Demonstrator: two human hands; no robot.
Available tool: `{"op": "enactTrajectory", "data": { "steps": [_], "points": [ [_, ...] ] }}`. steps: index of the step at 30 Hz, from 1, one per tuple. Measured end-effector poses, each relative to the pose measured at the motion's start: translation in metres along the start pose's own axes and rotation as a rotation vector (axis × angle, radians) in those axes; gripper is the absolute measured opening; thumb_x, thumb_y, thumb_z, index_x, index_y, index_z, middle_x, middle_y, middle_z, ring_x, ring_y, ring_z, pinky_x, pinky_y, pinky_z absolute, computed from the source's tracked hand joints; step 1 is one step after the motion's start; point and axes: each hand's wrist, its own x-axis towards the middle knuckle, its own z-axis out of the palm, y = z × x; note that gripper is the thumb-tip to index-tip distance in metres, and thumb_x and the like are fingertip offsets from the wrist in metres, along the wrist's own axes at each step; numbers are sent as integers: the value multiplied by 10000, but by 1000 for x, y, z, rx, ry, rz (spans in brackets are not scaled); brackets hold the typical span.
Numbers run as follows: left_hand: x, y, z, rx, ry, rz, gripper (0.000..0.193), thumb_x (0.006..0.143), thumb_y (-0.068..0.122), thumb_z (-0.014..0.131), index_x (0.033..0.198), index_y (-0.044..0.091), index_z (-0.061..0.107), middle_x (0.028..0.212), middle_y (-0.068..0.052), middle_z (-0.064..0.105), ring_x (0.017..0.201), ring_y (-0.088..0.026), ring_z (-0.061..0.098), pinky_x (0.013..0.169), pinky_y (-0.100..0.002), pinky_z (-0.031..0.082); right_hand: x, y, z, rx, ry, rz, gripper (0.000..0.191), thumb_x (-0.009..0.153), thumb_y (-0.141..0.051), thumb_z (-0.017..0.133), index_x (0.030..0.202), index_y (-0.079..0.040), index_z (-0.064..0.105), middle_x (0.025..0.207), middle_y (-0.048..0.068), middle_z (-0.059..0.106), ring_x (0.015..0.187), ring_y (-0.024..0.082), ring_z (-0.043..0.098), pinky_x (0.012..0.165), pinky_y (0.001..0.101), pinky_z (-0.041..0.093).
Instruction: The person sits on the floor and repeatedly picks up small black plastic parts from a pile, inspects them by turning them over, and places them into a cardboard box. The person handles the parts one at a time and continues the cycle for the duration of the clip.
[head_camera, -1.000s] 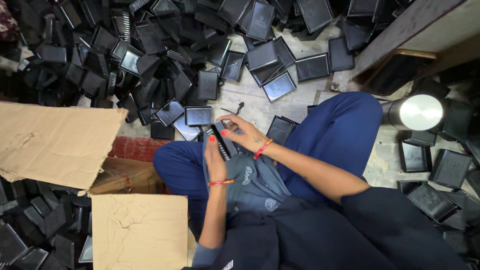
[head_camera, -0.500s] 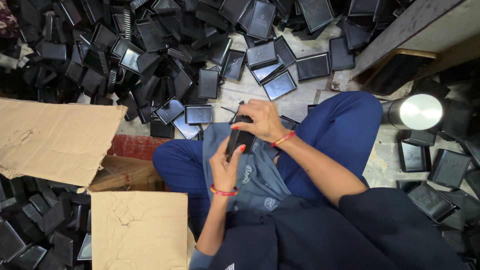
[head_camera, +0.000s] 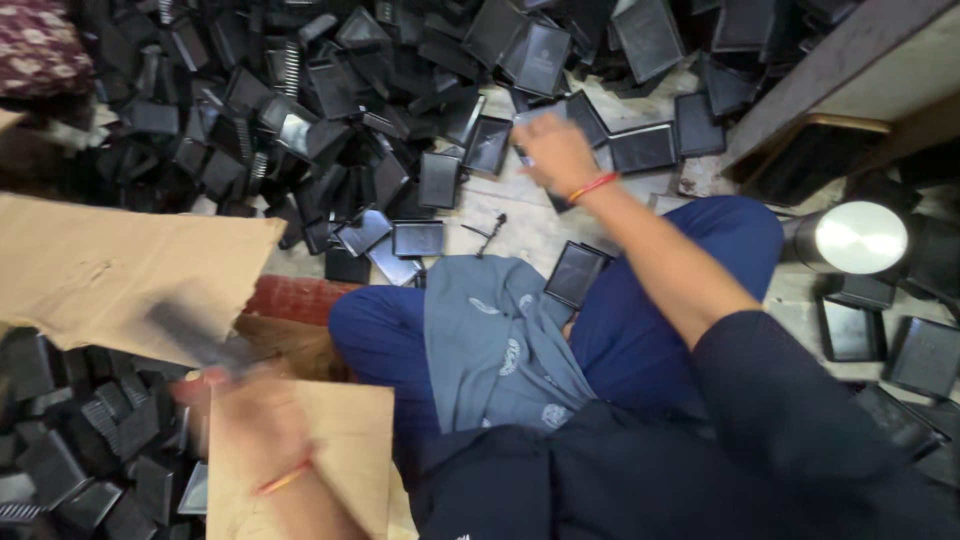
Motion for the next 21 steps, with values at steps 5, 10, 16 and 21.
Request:
{"op": "enactTrajectory", "data": {
  "steps": [5, 10, 16, 21],
  "points": [
    [-28, 95, -48, -368, 182, 573, 612, 1011, 416, 535, 1515, 77, 462, 1435, -137, 659, 1155, -201, 708, 882, -296, 605, 10, 31, 6, -411, 200, -192, 621, 711, -216, 665, 1324, -270, 581, 1358, 112, 582, 1279, 301, 524, 961, 616, 394],
    [-2, -38, -42, 346, 279, 552, 418, 1116, 330, 471, 1456, 88, 501, 1146, -50, 688, 1004, -169, 695, 851, -334, 600, 7, 33, 18, -434, 64, -172, 519, 987, -181, 533, 1505, -197, 525, 1314, 136, 611, 1201, 319, 583, 978, 536, 459],
    [22, -158, 34, 193, 221, 100, 391, 1069, 165, 601, 1430, 35, 528, 1090, -90, 694, 886, -157, 687, 759, -292, 570, 7, 43, 5, -225, 106, -64, 596, 899, -155, 614, 1492, -163, 557, 1116, 131, 721, 949, 300, 702, 787, 454, 538],
    [19, -179, 68, 455, 35, -95, 456, 1056, 200, 586, 1453, -5, 500, 1265, -176, 665, 1070, -247, 699, 851, -337, 591, 2, 37, -19, 430, 157, 189, 499, 909, -242, 677, 1395, -160, 597, 918, 117, 715, 796, 286, 665, 699, 415, 518]
  ]
}}
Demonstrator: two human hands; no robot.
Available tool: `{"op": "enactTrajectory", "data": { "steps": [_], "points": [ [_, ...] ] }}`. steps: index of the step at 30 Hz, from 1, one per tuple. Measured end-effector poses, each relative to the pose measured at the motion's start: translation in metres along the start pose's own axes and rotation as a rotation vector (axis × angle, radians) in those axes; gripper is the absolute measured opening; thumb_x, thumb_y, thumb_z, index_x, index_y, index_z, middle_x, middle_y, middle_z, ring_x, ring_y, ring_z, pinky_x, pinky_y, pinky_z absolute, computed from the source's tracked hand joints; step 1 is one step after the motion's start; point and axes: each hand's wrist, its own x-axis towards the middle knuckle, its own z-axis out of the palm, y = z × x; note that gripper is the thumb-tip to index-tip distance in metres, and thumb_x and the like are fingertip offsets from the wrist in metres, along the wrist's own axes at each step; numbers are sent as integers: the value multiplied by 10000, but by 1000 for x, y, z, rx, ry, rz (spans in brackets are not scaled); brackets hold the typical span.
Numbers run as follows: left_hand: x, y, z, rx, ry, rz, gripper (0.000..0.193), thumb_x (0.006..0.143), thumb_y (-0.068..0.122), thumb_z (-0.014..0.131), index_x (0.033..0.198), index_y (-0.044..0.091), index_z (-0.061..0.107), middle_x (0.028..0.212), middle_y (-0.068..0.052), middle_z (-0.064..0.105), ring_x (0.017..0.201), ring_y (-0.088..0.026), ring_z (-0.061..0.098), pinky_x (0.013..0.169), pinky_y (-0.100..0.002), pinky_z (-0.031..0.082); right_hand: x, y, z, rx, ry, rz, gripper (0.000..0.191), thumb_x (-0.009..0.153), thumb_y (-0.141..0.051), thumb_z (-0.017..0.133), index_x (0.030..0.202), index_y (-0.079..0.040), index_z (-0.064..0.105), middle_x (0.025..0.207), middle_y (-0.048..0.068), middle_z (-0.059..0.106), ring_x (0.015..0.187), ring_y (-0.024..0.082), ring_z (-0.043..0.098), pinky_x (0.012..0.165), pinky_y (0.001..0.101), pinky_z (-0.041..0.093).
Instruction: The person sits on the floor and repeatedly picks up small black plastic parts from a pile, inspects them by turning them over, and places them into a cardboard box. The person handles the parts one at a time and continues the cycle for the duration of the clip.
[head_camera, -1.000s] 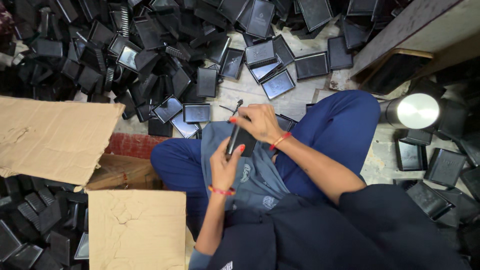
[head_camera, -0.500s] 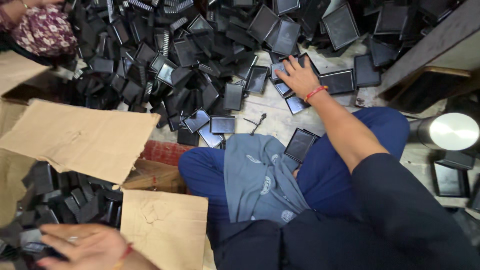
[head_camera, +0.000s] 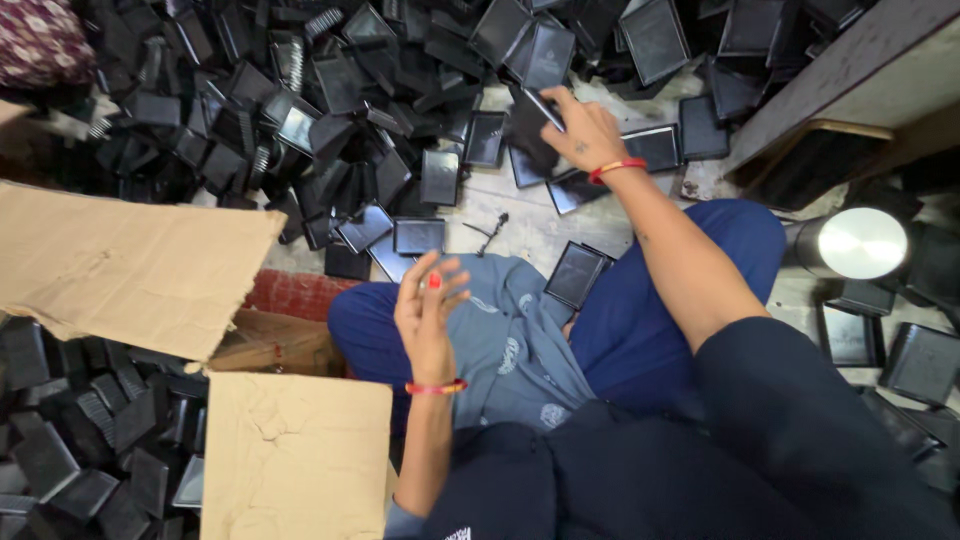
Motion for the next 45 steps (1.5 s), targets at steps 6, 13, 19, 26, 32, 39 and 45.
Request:
{"op": "enactTrajectory", "data": {
  "steps": [6, 13, 19, 26, 32, 39, 45],
  "points": [
    [14, -61, 11, -328, -46, -128, 642, 1052, 392, 479, 1576, 58, 316, 1546, -101, 473, 1413, -228, 490, 1116, -412, 453, -87, -77, 39, 1197, -531, 85, 679, 969, -134, 574, 1628, -194, 422, 1040, 100, 594, 922, 113, 526, 787, 259, 450],
    [-3, -92, 3, 50, 61, -30, 623, 1128, 432, 423, 1573, -2, 385, 1447, -133, 534, 1300, -197, 527, 1108, -328, 416, -155, -121, 63, 825, -363, -53, 568, 1041, -266, 672, 1540, -150, 426, 1346, 111, 638, 1119, 168, 630, 928, 284, 523],
    [4, -89, -25, 354, -92, 32, 601, 1117, 421, 438, 1499, -43, 446, 1447, -129, 567, 1338, -182, 512, 1152, -309, 363, -141, -121, 51, 876, -466, 90, 799, 854, -264, 791, 1524, -155, 368, 1236, 89, 555, 936, 137, 624, 710, 270, 506],
    [12, -92, -43, -5, 167, -230, 586, 1108, 443, 396, 1395, -46, 546, 1284, -178, 633, 1168, -259, 590, 1028, -365, 438, -140, -115, 41, 1327, -504, 215, 686, 922, -152, 641, 1587, -114, 475, 1295, 67, 584, 1102, 126, 650, 961, 269, 542],
    [1, -86, -28, 267, 50, 6, 577, 1126, 420, 418, 1432, -54, 537, 1387, -149, 622, 1272, -203, 573, 1121, -321, 415, -140, -125, 46, 1043, -469, -23, 752, 899, -107, 750, 1588, -158, 453, 1350, 61, 569, 1152, 134, 571, 957, 286, 536],
    [-3, -69, -9, 412, 28, 115, 525, 1120, 338, 447, 1501, -23, 477, 1494, -141, 552, 1379, -220, 513, 1166, -335, 370, -141, -129, 45, 915, -494, -31, 767, 881, -148, 801, 1569, -218, 469, 1282, 53, 547, 1168, 153, 566, 935, 303, 593],
    [-16, -47, 1, 363, -212, 6, 560, 1012, 137, 638, 1515, 9, 428, 1392, -122, 557, 1282, -164, 526, 1100, -322, 422, -139, -122, 52, 1116, -450, -42, 599, 895, -107, 766, 1438, -111, 513, 1340, 19, 507, 1263, 121, 514, 1006, 311, 545]
  ]
}}
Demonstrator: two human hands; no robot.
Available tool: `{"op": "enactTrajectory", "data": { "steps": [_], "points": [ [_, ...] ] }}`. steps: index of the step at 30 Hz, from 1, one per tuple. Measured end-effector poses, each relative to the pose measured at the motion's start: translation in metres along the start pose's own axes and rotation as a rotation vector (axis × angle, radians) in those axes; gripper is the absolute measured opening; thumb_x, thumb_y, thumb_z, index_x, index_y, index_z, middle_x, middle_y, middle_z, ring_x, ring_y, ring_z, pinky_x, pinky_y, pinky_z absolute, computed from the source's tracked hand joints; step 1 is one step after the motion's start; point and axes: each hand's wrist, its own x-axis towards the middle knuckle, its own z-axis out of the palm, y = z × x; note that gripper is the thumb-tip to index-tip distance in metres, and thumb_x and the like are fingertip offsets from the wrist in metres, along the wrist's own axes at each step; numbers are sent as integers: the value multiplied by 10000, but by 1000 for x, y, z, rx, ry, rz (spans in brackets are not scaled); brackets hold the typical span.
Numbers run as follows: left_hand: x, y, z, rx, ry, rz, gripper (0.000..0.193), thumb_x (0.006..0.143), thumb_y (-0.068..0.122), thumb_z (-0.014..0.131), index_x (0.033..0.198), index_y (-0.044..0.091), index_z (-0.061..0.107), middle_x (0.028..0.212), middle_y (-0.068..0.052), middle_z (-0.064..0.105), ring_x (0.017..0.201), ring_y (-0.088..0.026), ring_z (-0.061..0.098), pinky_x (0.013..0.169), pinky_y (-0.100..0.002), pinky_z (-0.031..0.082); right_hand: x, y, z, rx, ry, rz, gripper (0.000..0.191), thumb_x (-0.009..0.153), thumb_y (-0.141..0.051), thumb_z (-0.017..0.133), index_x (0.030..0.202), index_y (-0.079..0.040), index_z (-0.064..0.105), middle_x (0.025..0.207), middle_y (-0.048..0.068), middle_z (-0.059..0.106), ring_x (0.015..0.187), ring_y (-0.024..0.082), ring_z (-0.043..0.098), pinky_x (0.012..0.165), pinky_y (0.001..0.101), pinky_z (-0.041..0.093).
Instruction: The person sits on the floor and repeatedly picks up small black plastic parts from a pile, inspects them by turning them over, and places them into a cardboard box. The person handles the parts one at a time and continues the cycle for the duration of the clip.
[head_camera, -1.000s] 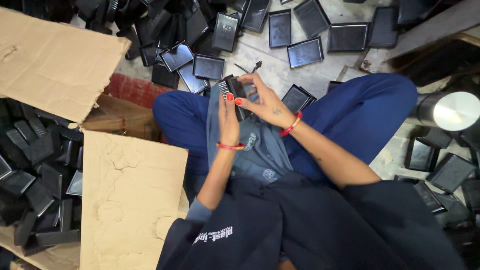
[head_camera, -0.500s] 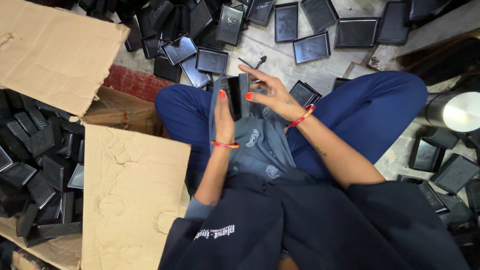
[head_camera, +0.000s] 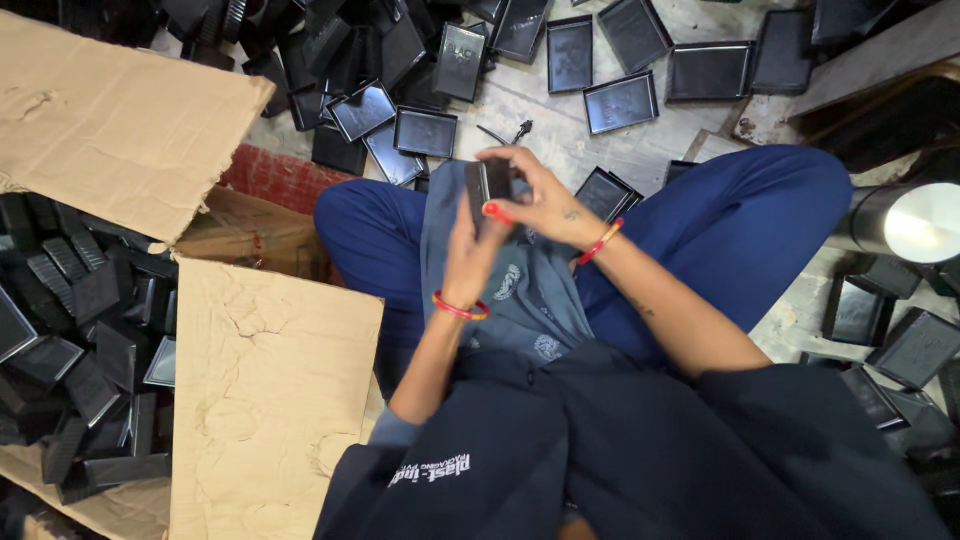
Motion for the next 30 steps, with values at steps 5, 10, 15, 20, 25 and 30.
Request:
{"op": "enactTrajectory", "data": {
  "steps": [5, 10, 15, 20, 25, 30],
  "points": [
    [-13, 16, -15, 61, -7, -8, 485, 949, -19, 711, 1411, -26, 564, 1260, -102, 683, 1137, -135, 646, 996, -285, 542, -5, -2, -19, -4, -2, 16, 476, 900, -77, 819, 1328, -58, 613, 1227, 9, 646, 1134, 108, 612, 994, 275, 525],
    [-19, 13, -31, 77, 155, -9, 442, 912, -58, 722, 1341, -43, 615, 1211, -103, 710, 1062, -126, 679, 929, -268, 575, -11, 5, 2, -373, 99, 1, 443, 848, -138, 871, 1245, -51, 695, 1032, 21, 748, 970, 96, 666, 878, 271, 537],
    [-23, 28, -33, 55, 116, -102, 497, 888, -48, 718, 1365, -50, 578, 1212, -104, 700, 1046, -124, 670, 883, -265, 559, 5, 7, -4, -293, -33, 62, 429, 892, -164, 800, 1284, -66, 657, 993, 37, 717, 923, 73, 637, 836, 269, 551],
    [-31, 89, -77, -90, 184, 15, 487, 945, -14, 706, 1410, -60, 570, 1281, -116, 686, 1127, -153, 677, 991, -278, 565, 31, -35, -65, -228, -191, 31, 286, 1041, -135, 640, 1312, -41, 650, 1078, 61, 778, 1021, 121, 745, 894, 277, 582],
    [-29, 112, -123, -26, 324, 92, 507, 952, -7, 703, 1437, -40, 559, 1330, -99, 654, 1126, -128, 652, 945, -256, 553, 44, -53, -69, -523, 3, 72, 337, 1010, -219, 685, 1319, -84, 680, 1016, 90, 768, 976, 163, 723, 850, 299, 544],
    [-37, 107, -157, 32, 440, 48, 573, 909, -8, 745, 1444, -15, 539, 1366, -101, 631, 1141, -144, 626, 926, -276, 520, 21, -9, -86, -1393, -119, 271, 488, 838, -393, 806, 1261, -172, 701, 914, 148, 768, 863, 361, 722, 691, 475, 539]
  ]
}}
